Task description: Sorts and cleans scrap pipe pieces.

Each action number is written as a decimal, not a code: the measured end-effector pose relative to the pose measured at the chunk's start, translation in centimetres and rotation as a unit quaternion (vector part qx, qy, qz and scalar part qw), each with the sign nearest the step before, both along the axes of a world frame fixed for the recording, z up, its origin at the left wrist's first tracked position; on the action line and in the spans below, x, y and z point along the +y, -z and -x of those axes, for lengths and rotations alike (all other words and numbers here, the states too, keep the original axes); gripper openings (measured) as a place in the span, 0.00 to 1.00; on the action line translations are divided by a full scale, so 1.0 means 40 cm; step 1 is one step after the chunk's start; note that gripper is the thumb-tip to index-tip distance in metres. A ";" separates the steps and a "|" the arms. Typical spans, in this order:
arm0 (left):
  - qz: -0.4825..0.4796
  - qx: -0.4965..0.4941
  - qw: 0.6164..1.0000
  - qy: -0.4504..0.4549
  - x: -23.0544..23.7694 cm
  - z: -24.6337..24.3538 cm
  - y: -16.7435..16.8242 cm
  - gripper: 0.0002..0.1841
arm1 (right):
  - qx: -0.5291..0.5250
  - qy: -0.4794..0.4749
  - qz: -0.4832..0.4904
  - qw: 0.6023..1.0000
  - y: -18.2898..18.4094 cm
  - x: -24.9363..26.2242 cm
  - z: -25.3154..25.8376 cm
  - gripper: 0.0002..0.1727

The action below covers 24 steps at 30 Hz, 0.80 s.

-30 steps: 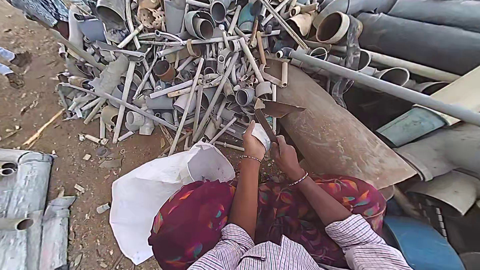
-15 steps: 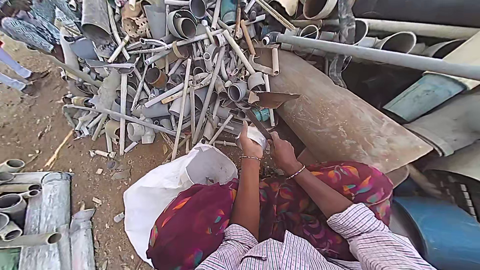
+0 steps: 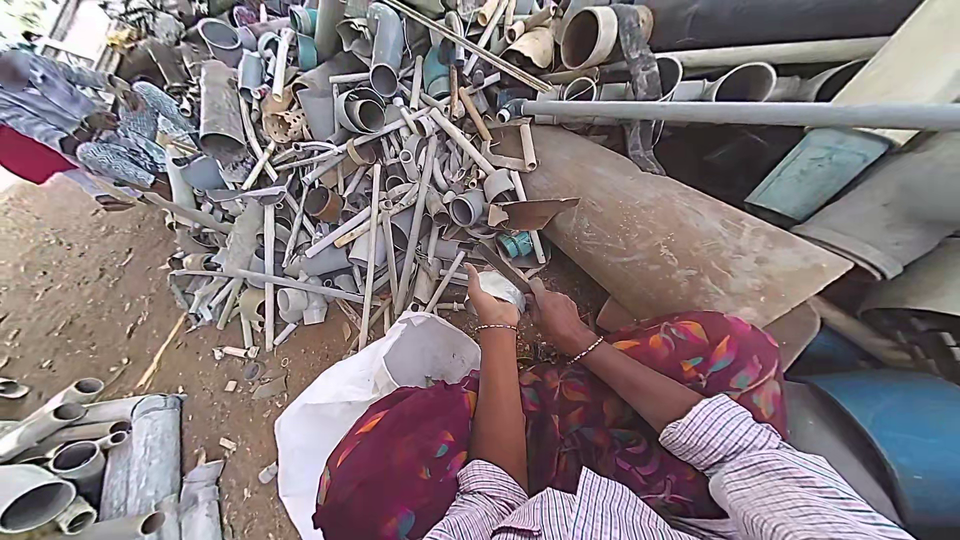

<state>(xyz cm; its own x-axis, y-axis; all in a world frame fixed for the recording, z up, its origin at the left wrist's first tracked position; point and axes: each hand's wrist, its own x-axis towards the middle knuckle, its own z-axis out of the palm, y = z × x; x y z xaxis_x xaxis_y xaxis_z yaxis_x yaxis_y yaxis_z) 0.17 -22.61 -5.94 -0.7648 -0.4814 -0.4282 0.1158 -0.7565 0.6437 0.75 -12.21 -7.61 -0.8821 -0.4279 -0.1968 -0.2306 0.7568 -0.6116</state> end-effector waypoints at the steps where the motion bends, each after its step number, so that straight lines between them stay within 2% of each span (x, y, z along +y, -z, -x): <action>1: -0.008 0.007 1.000 0.003 0.001 -0.002 -0.003 0.28 | 0.001 0.008 -0.006 1.000 -0.001 0.001 0.008 0.17; 5: -0.012 -0.022 1.000 -0.017 0.002 0.006 -0.018 0.28 | 0.022 -0.032 -0.005 0.999 -0.006 0.002 -0.019 0.19; 9: -0.043 -0.021 0.999 -0.013 -0.007 0.001 -0.008 0.29 | 0.021 -0.028 -0.009 0.999 -0.003 -0.004 -0.017 0.19; 12: -0.020 -0.026 0.999 -0.032 -0.002 0.002 -0.012 0.28 | 0.041 -0.052 -0.013 0.998 -0.010 -0.001 -0.039 0.19; 17: 0.010 -0.028 0.998 -0.047 0.015 -0.005 -0.023 0.27 | 0.053 -0.021 -0.009 0.998 0.012 0.002 -0.013 0.21; 19: 0.030 -0.022 0.998 -0.040 0.017 -0.003 -0.028 0.23 | 0.097 -0.032 0.024 0.995 0.028 0.006 -0.024 0.21; 22: 0.047 -0.012 0.998 -0.038 0.020 -0.005 -0.033 0.18 | 0.097 -0.054 0.030 0.993 0.029 0.002 -0.033 0.23; 24: 0.089 -0.005 0.995 -0.034 0.019 -0.010 -0.030 0.19 | 0.119 -0.049 0.039 0.991 0.073 -0.013 -0.027 0.24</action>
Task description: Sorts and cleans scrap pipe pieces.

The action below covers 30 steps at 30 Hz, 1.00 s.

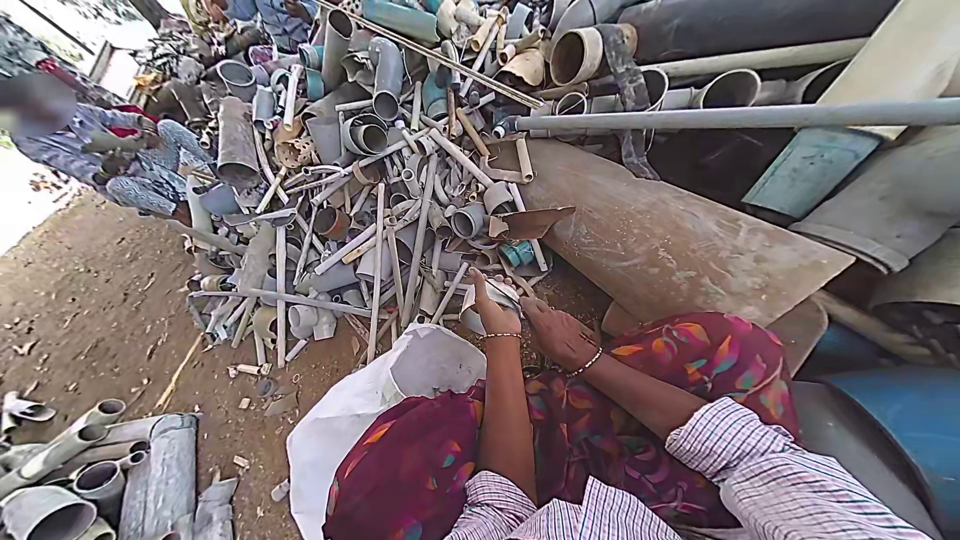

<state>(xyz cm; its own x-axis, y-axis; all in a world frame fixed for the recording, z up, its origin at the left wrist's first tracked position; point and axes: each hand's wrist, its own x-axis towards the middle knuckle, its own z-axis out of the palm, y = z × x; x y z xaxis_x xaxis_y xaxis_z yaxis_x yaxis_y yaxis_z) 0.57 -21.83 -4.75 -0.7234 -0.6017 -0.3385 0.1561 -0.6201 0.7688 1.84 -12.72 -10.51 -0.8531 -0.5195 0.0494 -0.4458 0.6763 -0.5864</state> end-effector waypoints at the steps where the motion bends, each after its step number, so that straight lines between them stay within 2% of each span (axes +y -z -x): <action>1: 0.017 -0.002 1.000 0.001 0.001 0.000 0.002 0.20 | 0.023 0.014 0.007 1.000 0.042 -0.013 0.009 0.25; 2: 0.022 -0.004 1.000 0.003 0.003 -0.001 0.003 0.21 | 0.042 0.027 0.006 0.999 0.072 -0.023 0.016 0.26; 5: 0.027 -0.010 0.999 0.021 0.010 -0.002 0.003 0.27 | -0.013 -0.012 -0.034 0.999 0.036 0.000 0.013 0.27; 7: 0.033 -0.028 0.999 0.007 0.000 0.013 0.028 0.27 | 0.062 0.015 -0.016 0.998 0.088 -0.009 0.028 0.25; 11: 0.072 -0.102 0.992 -0.025 0.008 0.012 0.017 0.28 | -0.043 -0.023 -0.083 0.995 0.009 0.005 0.032 0.27; 13: 0.081 -0.115 0.990 -0.022 0.010 0.007 0.002 0.31 | -0.043 -0.025 -0.077 0.996 0.005 0.001 0.027 0.27; 15: 0.080 -0.107 0.991 -0.018 0.003 0.002 -0.005 0.28 | -0.039 -0.032 -0.060 0.997 0.002 0.003 0.020 0.27; 20: -0.051 -0.018 0.999 -0.001 -0.032 0.006 -0.003 0.17 | -0.042 -0.032 0.041 0.998 -0.025 0.001 -0.009 0.23; 24: -0.126 -0.013 0.992 -0.008 -0.049 0.010 0.002 0.20 | -0.054 -0.032 0.017 0.998 -0.028 0.001 -0.006 0.25; 27: -0.131 -0.021 0.991 0.013 -0.049 0.012 0.008 0.25 | -0.074 -0.022 -0.007 0.997 -0.037 0.004 -0.002 0.26; 29: -0.116 -0.006 0.991 0.060 -0.052 0.014 0.015 0.31 | -0.093 -0.007 -0.005 0.996 -0.049 0.005 0.004 0.27; 30: -0.101 0.003 0.991 0.083 -0.049 0.016 0.018 0.30 | -0.098 0.002 0.002 0.995 -0.054 0.005 0.005 0.26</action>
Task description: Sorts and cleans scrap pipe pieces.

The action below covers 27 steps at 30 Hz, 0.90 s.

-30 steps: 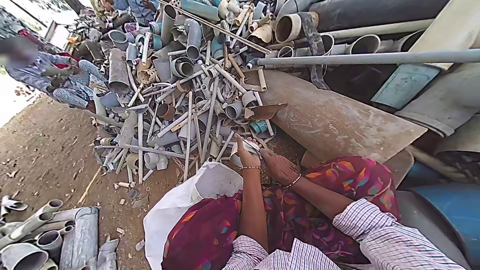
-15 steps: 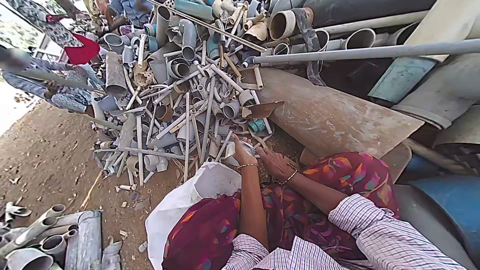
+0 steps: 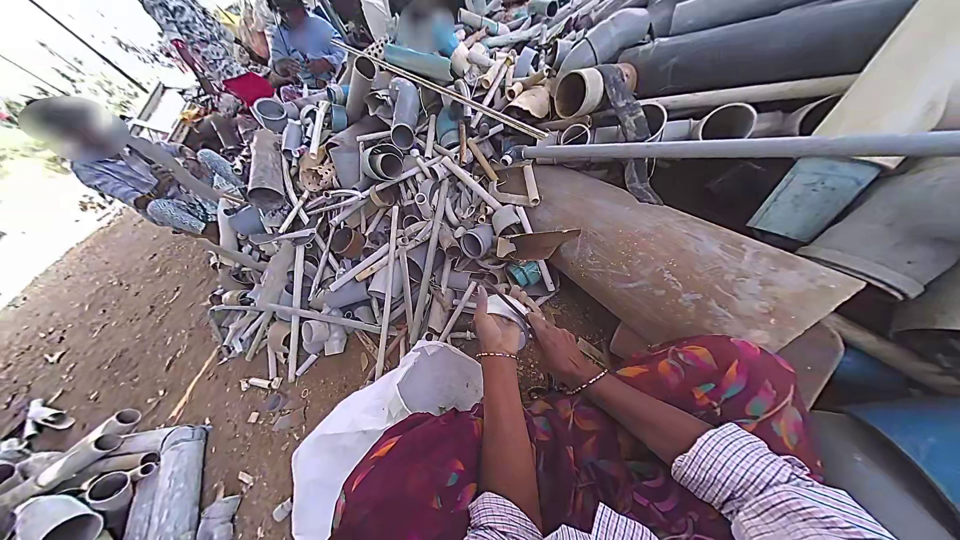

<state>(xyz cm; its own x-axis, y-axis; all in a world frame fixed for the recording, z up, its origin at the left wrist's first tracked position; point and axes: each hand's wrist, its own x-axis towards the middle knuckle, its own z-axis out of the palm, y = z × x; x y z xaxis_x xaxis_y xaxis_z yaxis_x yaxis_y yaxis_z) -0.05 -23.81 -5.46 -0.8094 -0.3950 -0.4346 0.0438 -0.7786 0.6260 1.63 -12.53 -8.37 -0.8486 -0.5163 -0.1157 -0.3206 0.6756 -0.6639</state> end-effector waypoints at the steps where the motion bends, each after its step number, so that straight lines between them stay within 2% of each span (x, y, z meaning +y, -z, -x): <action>1: 0.023 0.007 1.000 0.020 0.005 0.002 0.003 0.28 | -0.002 0.007 0.005 1.000 -0.002 0.001 0.002 0.27; 4: 0.101 0.000 0.991 0.083 0.016 -0.007 0.001 0.21 | 0.023 0.025 0.014 0.999 0.009 -0.002 -0.001 0.27; 7: 0.039 -0.006 0.995 0.088 -0.003 -0.012 -0.018 0.16 | 0.054 0.026 0.036 0.998 0.011 0.001 -0.012 0.24; 8: -0.008 0.014 0.997 0.080 -0.019 -0.013 -0.015 0.20 | 0.062 0.025 0.050 0.996 0.010 0.002 -0.016 0.23; 10: -0.084 0.073 0.991 0.070 -0.054 -0.016 -0.005 0.35 | 0.084 0.032 0.083 0.993 0.009 0.001 -0.021 0.23; 12: -0.095 0.108 0.987 0.068 -0.072 -0.014 0.004 0.42 | 0.088 0.039 0.100 0.990 -0.002 0.002 -0.023 0.22; 16: -0.054 0.047 0.995 0.075 -0.044 -0.012 0.011 0.46 | 0.070 0.052 0.093 0.992 -0.003 0.007 -0.013 0.23; 19: -0.083 0.087 0.988 0.093 -0.055 -0.013 0.012 0.53 | 0.082 0.062 0.103 0.989 0.005 0.009 -0.009 0.23; 21: -0.050 0.100 0.989 0.097 -0.047 -0.014 -0.002 0.50 | 0.086 0.057 0.095 0.990 0.000 0.009 -0.012 0.22; 25: 0.046 0.085 0.992 0.084 -0.013 -0.009 0.022 0.33 | 0.039 0.053 0.044 0.997 -0.022 0.001 -0.012 0.25; 27: 0.051 0.075 0.992 0.083 0.000 -0.004 0.027 0.30 | 0.007 0.045 -0.002 0.999 -0.032 -0.001 -0.011 0.27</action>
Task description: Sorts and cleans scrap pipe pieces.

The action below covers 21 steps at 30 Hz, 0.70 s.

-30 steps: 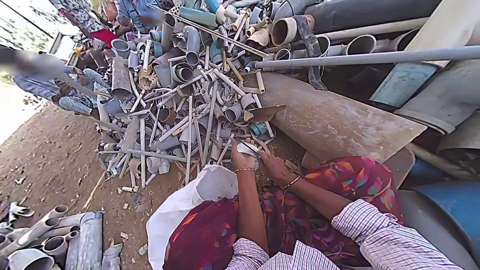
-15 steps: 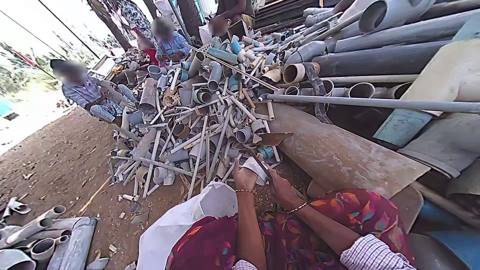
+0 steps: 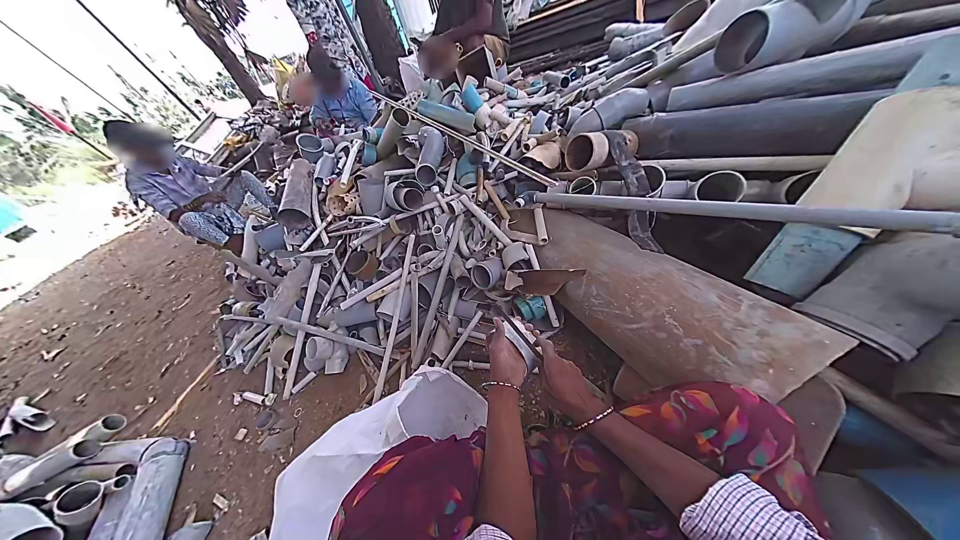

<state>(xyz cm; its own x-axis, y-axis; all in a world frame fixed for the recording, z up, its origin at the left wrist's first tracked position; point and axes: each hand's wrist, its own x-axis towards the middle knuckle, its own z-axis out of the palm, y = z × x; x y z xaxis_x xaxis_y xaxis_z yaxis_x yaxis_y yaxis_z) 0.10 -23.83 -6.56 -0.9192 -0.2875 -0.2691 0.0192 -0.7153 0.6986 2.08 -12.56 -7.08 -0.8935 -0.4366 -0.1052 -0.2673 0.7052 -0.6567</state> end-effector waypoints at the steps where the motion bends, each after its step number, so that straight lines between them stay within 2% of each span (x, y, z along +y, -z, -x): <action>1: 0.004 -0.006 1.000 -0.001 0.006 0.000 -0.001 0.28 | -0.008 -0.007 -0.019 1.000 -0.002 0.000 -0.001 0.28; 5: 0.035 -0.020 0.999 0.001 0.012 0.001 0.005 0.23 | 0.007 -0.023 -0.042 0.999 0.005 -0.003 0.002 0.31; 13: 0.036 -0.047 0.998 0.008 0.017 0.011 0.023 0.21 | -0.003 -0.051 -0.062 0.997 0.013 -0.005 0.006 0.40; 21: 0.072 -0.045 0.996 0.003 0.024 0.013 0.033 0.15 | -0.034 -0.052 -0.086 0.994 0.004 -0.009 0.006 0.43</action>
<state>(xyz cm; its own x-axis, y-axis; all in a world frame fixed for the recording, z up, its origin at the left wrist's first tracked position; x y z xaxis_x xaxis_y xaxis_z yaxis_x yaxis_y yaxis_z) -0.43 -22.85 -7.87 -0.8946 -0.3243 -0.3074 -0.0521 -0.6076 0.7926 1.86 -12.91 -7.25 -0.8327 -0.4960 -0.2461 -0.3030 0.7802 -0.5473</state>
